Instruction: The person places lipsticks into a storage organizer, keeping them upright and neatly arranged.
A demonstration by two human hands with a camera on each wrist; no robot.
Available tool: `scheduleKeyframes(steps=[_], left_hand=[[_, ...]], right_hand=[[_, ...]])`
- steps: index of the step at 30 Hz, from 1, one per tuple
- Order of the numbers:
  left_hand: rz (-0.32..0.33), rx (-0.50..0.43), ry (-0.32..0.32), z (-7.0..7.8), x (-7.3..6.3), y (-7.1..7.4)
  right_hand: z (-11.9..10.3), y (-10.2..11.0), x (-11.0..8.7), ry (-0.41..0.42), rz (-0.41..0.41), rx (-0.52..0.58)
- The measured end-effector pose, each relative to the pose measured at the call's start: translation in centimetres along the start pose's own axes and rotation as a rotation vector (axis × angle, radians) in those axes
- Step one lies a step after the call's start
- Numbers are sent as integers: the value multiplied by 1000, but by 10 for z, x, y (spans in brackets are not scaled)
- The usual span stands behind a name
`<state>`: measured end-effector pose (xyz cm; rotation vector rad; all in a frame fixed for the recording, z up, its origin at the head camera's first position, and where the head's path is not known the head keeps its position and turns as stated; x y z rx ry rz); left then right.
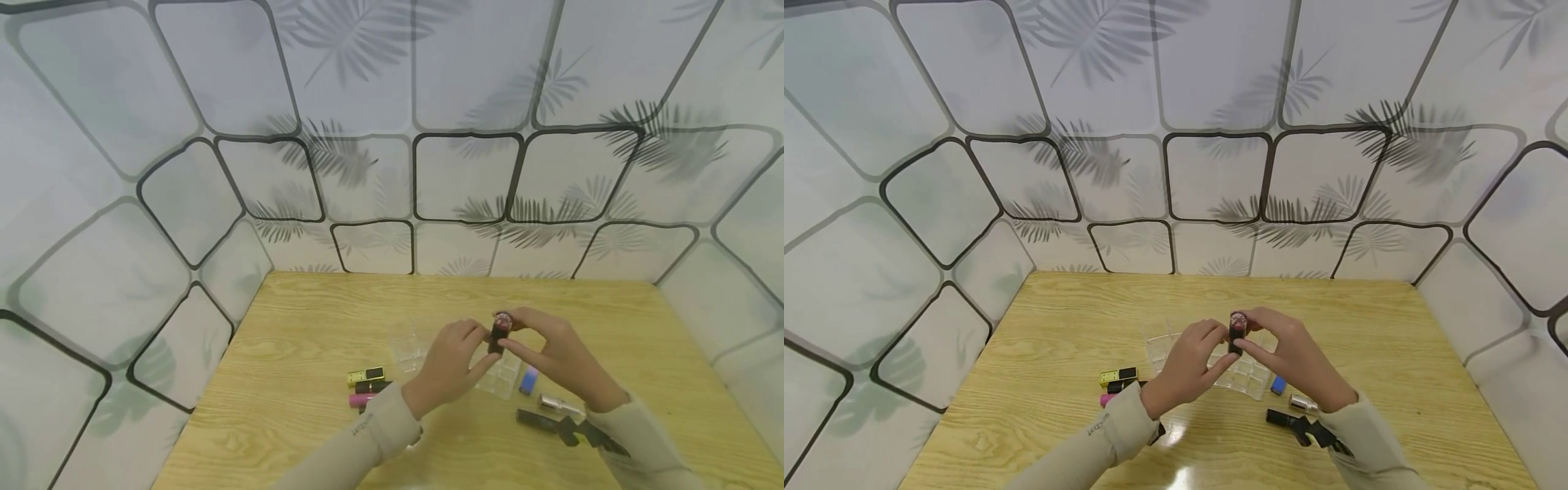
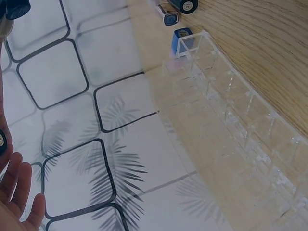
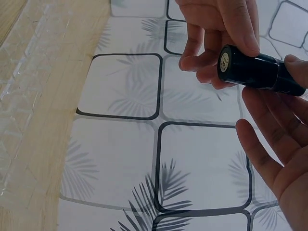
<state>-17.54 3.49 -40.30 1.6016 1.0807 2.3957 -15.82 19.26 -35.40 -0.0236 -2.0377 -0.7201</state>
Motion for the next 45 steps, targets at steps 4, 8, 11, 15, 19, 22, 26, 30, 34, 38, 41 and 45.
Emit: scheduleKeyframes(steps=[4,8,11,15,19,22,26,30,34,38,41,45], left_hand=[[-53,34,-24,-3,0,0],[-148,118,-51,-16,-4,-1],[-185,175,-44,-32,-7,-2],[-148,232,-33,-58,-9,-2],[-107,317,-15,-86,-9,-2],[-94,363,30,-107,-11,-6],[-96,400,99,-132,-16,-16],[-125,442,136,-151,-24,-29],[-157,470,131,-162,-29,-38],[-187,498,131,-169,-35,-45],[-211,514,145,-172,-39,-48],[-219,532,149,-176,-43,-53]], right_hand=[[0,-1,1,0,9,4],[3,-1,-1,-5,30,-3],[7,-1,-4,-17,38,-18],[13,-2,-8,-36,42,-31],[20,-3,-13,-68,46,-47],[25,-4,-17,-88,51,-56],[32,-6,-24,-98,70,-84],[40,-8,-31,-121,92,-126],[48,-11,-37,-155,101,-150],[55,-12,-43,-185,103,-157],[60,-14,-48,-201,101,-159],[66,-15,-54,-220,96,-160]])
Point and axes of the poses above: each hand's wrist, its own x-axis towards the middle knuckle, its own y-axis out of the back of the hand, z = x × y, the point moved 3 cm from there along x, towards the middle knuckle, and after that the axes turned 13 degrees about z, right-handed, at the moved point
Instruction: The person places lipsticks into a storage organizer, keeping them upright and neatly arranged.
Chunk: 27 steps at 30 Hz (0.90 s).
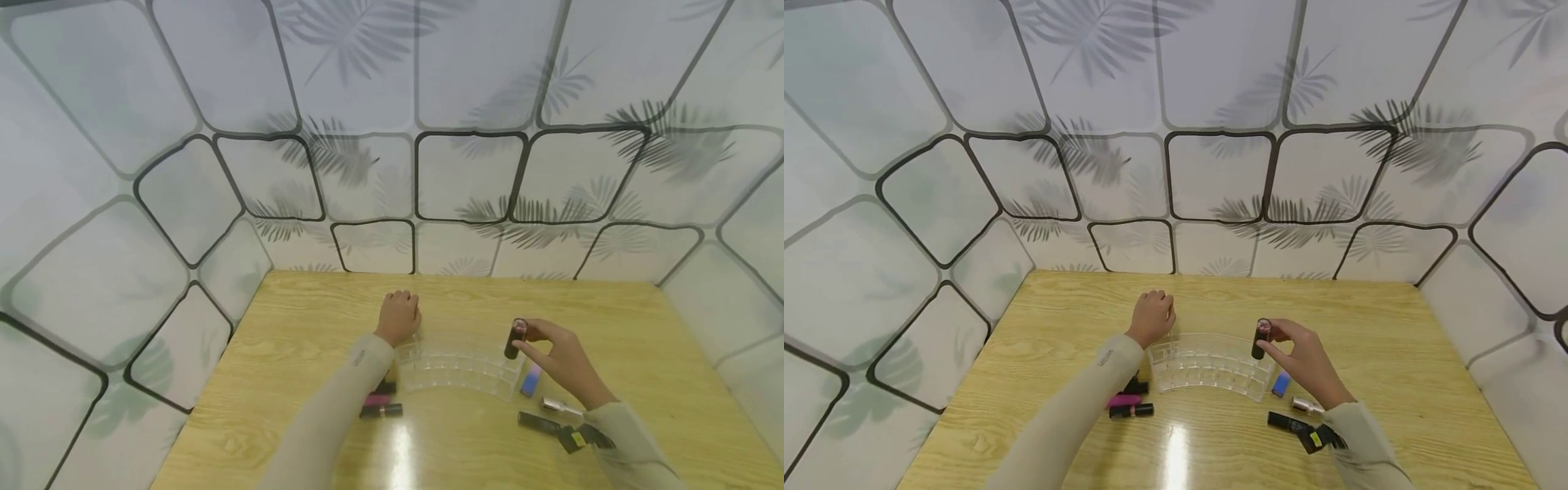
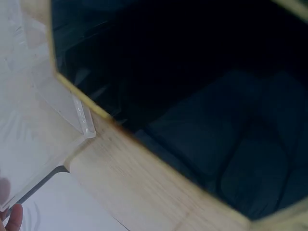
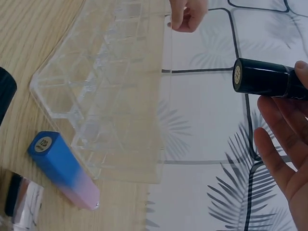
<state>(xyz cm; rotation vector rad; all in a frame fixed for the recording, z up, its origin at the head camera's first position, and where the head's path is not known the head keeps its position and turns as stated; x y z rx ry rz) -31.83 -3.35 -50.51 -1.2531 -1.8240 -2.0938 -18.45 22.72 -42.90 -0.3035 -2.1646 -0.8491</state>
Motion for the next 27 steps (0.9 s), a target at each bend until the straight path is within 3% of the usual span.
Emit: scheduleKeyframes(steps=[10,19,27], left_hand=[[40,-9,-22,2,-3,0],[-45,32,-109,-10,-8,17],[-80,53,-107,-15,-14,11]], right_hand=[[8,-4,-8,-35,-19,-24],[16,-8,-11,-31,-35,-43],[26,-11,-19,-95,-63,-76]])
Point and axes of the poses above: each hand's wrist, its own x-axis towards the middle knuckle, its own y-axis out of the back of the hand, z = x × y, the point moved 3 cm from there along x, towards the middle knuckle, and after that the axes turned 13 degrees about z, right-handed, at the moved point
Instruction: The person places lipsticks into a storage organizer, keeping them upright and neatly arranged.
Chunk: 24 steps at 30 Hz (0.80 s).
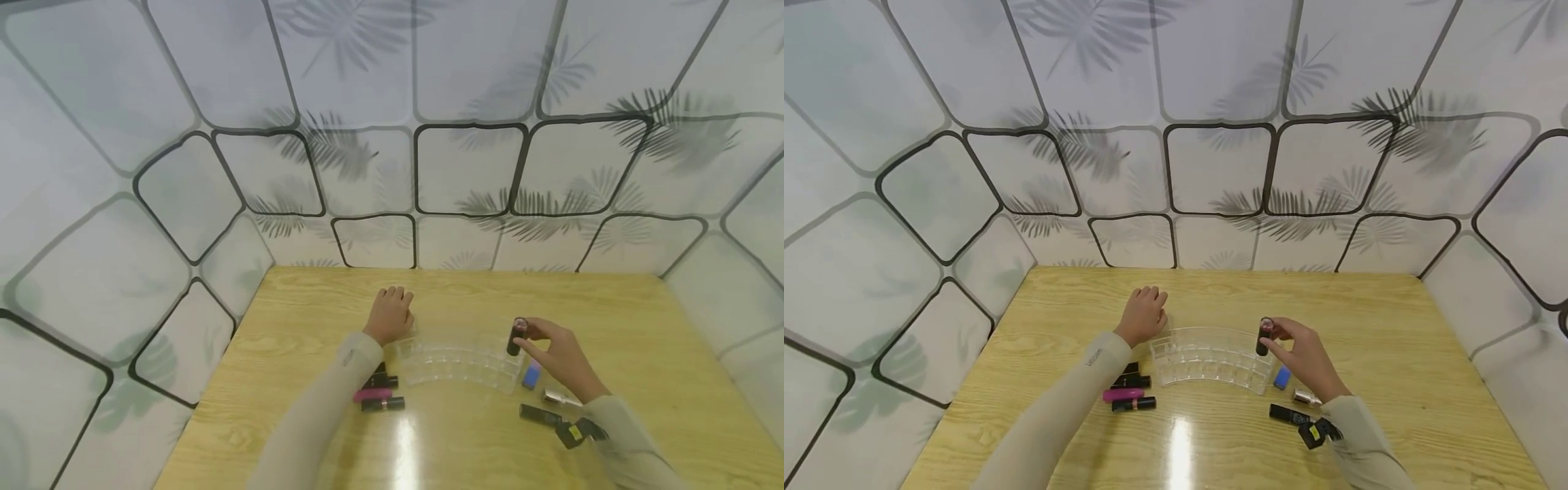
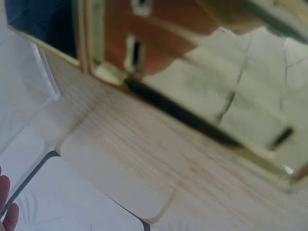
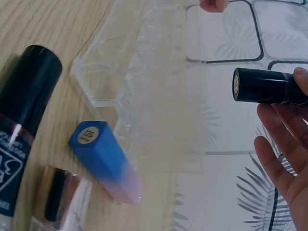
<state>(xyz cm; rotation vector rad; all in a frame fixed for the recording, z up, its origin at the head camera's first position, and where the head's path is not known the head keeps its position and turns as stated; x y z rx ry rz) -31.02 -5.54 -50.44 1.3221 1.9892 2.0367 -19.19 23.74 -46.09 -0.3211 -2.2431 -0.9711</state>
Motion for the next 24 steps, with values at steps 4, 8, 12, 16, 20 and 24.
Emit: scheduleKeyframes(steps=[4,8,12,16,20,24], left_hand=[[8,12,7,0,-1,-3],[4,27,10,0,-2,-5],[0,31,19,0,-3,-7],[-5,26,24,0,-5,-7],[3,18,28,-1,-6,-5],[16,17,29,0,-6,-4]], right_hand=[[8,-4,-6,-45,-27,-14],[11,-5,-12,-78,-38,-14],[12,-7,-15,-93,-45,-5],[13,-8,-18,-102,-49,-7],[14,-9,-21,-111,-51,-9],[16,-11,-25,-122,-54,-12]])
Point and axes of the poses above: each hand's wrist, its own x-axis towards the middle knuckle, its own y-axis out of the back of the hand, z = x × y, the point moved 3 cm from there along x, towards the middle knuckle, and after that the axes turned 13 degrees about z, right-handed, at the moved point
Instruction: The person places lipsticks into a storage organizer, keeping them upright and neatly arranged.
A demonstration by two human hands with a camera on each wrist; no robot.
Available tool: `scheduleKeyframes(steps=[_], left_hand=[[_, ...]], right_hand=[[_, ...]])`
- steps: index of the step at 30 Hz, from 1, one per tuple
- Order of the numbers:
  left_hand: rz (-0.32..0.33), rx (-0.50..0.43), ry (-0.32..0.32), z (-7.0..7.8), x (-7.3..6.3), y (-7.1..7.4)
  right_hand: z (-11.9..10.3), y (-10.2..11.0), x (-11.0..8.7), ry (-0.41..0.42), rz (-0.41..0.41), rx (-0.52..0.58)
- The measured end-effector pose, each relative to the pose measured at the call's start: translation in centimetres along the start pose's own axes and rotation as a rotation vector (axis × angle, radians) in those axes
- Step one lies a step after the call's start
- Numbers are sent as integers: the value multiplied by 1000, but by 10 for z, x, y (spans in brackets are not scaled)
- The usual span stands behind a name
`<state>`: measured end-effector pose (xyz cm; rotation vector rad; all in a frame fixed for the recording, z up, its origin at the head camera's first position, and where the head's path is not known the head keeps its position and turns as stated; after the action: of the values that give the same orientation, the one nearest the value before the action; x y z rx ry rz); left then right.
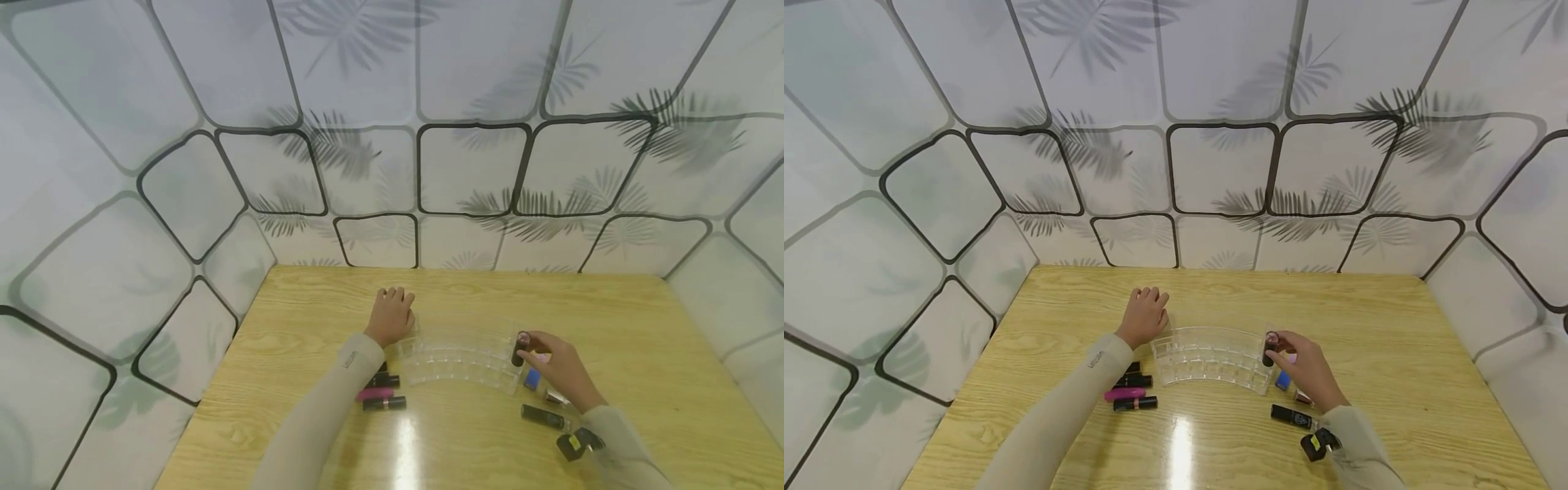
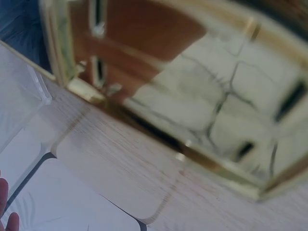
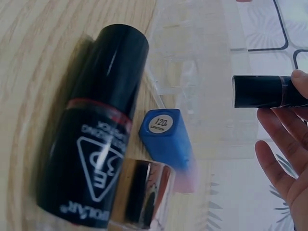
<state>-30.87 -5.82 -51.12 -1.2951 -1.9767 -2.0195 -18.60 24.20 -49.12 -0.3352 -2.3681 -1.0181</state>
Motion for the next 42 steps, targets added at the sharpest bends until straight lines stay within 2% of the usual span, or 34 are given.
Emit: scheduleKeyframes(steps=[9,20,26,36,42], left_hand=[[23,-13,12,0,0,2],[31,3,6,0,-1,2],[36,-3,11,0,-2,1],[83,3,-21,1,-1,2],[67,-4,-51,1,-1,3]], right_hand=[[4,-5,-7,-6,33,-31],[-5,-8,-16,51,139,-43],[-2,-10,-23,13,154,-95],[-5,-13,-27,33,193,-76],[-5,-15,-26,49,196,-70]])
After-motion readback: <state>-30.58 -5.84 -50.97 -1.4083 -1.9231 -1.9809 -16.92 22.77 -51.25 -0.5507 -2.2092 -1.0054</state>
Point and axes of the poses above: each hand's wrist, its own x-axis towards the middle knuckle, its own y-axis out of the back of the hand, z = x × y, the point moved 3 cm from there along x, towards the middle knuckle, and after that the axes turned 13 degrees about z, right-handed, at the moved point
